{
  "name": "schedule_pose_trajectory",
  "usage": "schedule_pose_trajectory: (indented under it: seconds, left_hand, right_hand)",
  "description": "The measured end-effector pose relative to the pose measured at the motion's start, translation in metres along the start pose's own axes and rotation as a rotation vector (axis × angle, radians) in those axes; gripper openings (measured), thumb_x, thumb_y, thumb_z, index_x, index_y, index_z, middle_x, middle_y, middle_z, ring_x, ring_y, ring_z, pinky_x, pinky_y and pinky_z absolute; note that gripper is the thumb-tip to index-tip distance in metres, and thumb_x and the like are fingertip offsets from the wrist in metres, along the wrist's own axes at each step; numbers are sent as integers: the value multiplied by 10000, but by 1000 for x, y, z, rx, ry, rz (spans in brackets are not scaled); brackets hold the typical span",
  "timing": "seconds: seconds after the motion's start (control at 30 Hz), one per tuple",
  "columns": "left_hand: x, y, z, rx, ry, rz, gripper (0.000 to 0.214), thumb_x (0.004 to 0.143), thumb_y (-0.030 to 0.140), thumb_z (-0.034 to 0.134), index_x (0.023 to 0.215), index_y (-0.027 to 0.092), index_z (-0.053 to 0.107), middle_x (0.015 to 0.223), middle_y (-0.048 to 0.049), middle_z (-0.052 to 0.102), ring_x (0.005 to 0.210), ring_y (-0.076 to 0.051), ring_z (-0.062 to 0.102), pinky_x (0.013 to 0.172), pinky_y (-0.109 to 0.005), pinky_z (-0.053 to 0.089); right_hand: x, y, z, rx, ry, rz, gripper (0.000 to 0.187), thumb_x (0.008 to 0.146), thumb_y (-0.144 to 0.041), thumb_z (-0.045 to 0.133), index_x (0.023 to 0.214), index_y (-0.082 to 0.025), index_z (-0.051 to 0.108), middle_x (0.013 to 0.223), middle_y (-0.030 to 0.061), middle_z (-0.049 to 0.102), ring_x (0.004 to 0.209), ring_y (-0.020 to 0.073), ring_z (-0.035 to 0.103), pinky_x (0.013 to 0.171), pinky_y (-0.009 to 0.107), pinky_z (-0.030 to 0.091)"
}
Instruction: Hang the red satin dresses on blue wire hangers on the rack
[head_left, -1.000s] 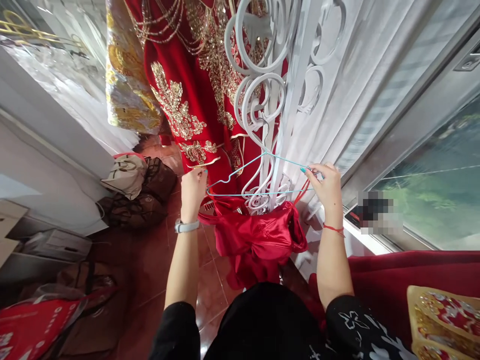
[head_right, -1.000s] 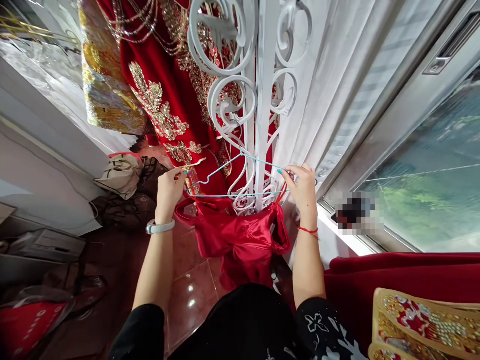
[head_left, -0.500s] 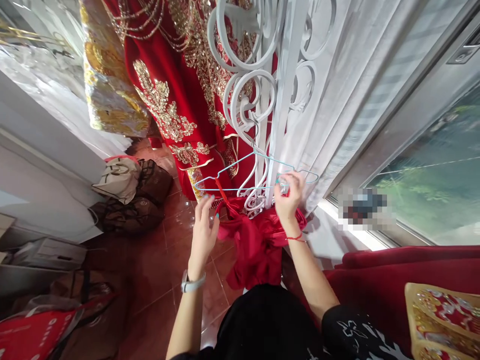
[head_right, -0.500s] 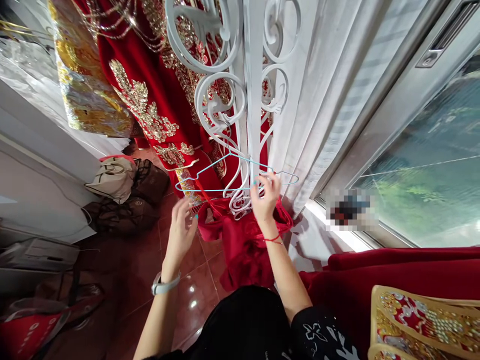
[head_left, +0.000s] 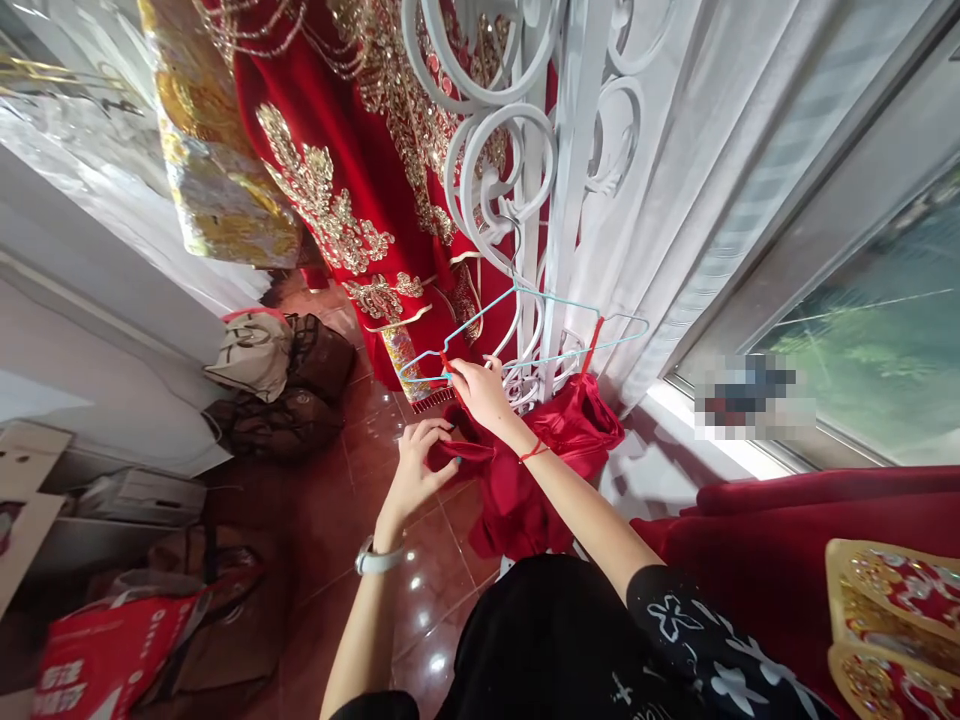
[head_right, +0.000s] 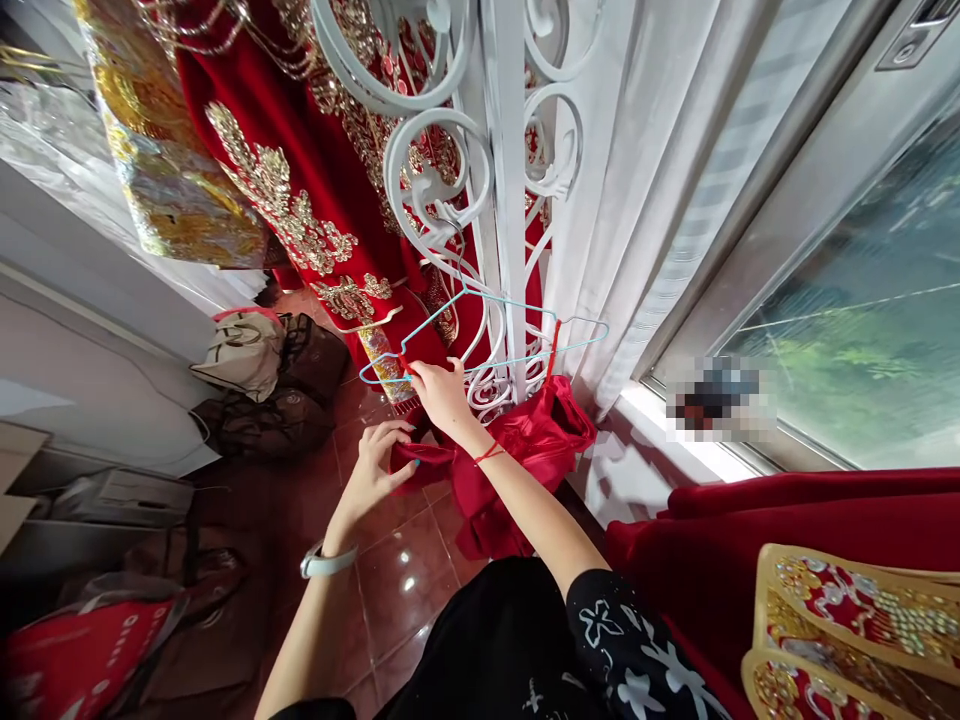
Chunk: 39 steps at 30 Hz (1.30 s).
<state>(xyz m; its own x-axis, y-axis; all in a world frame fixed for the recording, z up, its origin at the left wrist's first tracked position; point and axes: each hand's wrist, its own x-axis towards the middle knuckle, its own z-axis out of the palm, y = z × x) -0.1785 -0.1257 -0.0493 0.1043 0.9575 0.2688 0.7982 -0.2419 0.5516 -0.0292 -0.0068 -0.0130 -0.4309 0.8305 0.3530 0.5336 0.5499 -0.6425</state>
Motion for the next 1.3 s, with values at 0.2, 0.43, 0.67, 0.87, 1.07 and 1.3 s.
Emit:
schedule_pose_trajectory:
  seconds: [0.2,0.43,0.67,0.87,1.07,1.3]
  left_hand:
    - [26,9,-16,-183,-77,-87,71,740,199,606,811,202,602,720,22,585,656,-144,510,663,-274,426]
    - [32,-8,-2,-629,548,-180,320,785,328,734,963,225,489,1003,-15,572,831,-126,644,758,-274,566]
    - [79,6,-30,-580,695,20,427,746,295,819,1060,229,537,1134,-46,569,1083,-168,631,941,-317,598]
    - [103,41,-29,-291,293,128,388,805,141,596,1183,222,618,1180,-61,660,1072,-183,658,968,-347,574]
    - [83,21,-26,-139,245,59,447,799,238,628,1245,204,633,1084,-55,644,853,-185,612,872,-359,537]
    - [95,18,-13,-187,383,48,279,925,396,602,1134,242,704,921,-37,632,880,-215,569,873,-350,478]
  right_hand:
    - [-10,4,-10,-6,-30,-25,217,1060,-179,443,1099,-208,655,1040,42,798,938,186,711,1130,408,235]
    - [-18,4,-20,-57,-71,-7,209,1057,-196,468,1112,-192,669,935,42,788,861,173,682,1127,387,234]
    - [-24,-6,-25,-88,-113,15,200,1046,-177,491,1116,-187,678,895,59,788,839,191,683,989,354,330]
    - [-25,-1,-20,-71,-97,-6,168,999,-143,562,1099,-172,694,973,108,794,916,232,718,977,394,393]
    - [-47,25,-36,348,173,-183,322,898,-194,704,1215,-243,689,1260,71,736,1192,214,667,1064,373,475]
    - [-103,135,-93,244,770,427,229,787,-176,596,990,-195,700,994,72,736,952,207,684,953,376,531]
